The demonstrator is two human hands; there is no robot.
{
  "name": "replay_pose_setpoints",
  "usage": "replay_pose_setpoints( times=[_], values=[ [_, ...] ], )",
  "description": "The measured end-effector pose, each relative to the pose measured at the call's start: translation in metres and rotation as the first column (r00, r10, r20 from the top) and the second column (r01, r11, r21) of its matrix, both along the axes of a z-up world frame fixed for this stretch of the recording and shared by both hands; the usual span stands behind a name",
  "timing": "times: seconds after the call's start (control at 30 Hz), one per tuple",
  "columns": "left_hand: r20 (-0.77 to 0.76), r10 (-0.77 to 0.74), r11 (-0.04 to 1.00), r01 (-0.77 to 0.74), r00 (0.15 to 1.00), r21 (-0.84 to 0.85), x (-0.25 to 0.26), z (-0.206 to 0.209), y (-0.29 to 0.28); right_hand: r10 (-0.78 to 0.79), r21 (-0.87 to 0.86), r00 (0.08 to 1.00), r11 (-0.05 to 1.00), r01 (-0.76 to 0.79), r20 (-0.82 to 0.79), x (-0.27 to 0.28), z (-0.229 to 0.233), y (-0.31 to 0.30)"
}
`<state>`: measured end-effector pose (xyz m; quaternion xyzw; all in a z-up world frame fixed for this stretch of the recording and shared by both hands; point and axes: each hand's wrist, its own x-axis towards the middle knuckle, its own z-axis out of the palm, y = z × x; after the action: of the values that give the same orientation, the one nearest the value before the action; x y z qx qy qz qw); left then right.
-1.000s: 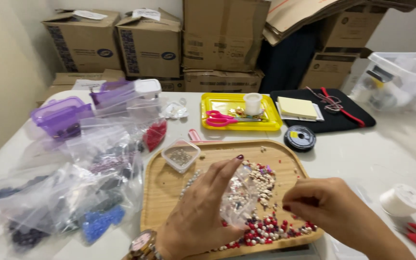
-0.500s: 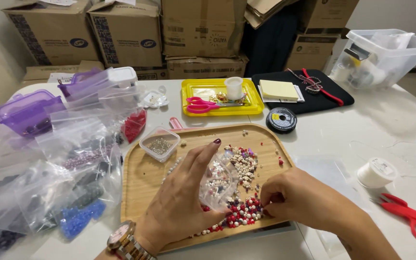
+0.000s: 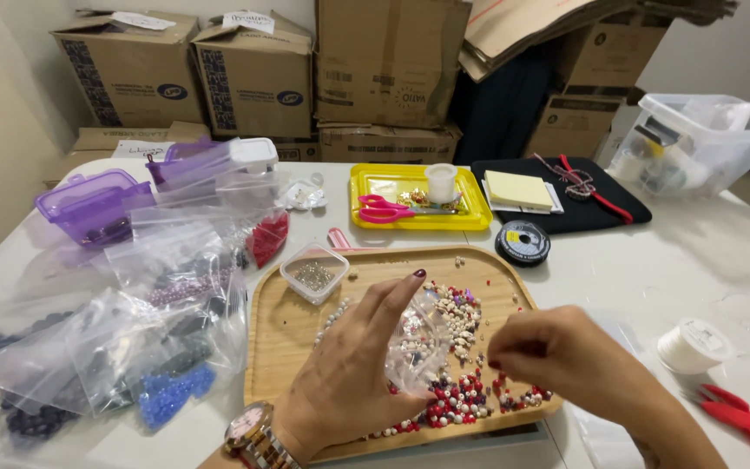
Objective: Picking up small beads from a tray and placing them into a plastic bag
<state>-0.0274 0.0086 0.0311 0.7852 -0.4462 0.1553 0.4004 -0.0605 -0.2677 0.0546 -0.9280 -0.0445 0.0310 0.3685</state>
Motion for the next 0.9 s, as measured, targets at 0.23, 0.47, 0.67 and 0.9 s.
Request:
replay_pose_setpoints(
  times=[0.23,0.47,0.67,0.9],
  values=[
    [0.012,0.002,1.0,-0.002,1.0,-0.007,0.0,-0.001,0.001,0.139,0.039,0.872,0.983,-0.177,0.469,-0.003,0.018,0.063],
    [-0.052,0.014,1.0,-0.013,0.999,0.015,0.0,0.001,0.0,-0.108,0.177,0.991,0.98,0.091,0.085,-0.001,0.0,-0.03],
    [-0.047,0.002,1.0,-0.002,0.999,-0.004,0.004,-0.002,0.0,-0.235,0.007,0.967,0.972,0.235,0.097,0.0,0.011,-0.042],
    [-0.162,0.05,0.998,-0.042,0.986,0.052,0.012,-0.014,-0.002,-0.17,-0.139,0.973,0.979,0.149,-0.155,0.002,0.004,-0.05]
  ],
)
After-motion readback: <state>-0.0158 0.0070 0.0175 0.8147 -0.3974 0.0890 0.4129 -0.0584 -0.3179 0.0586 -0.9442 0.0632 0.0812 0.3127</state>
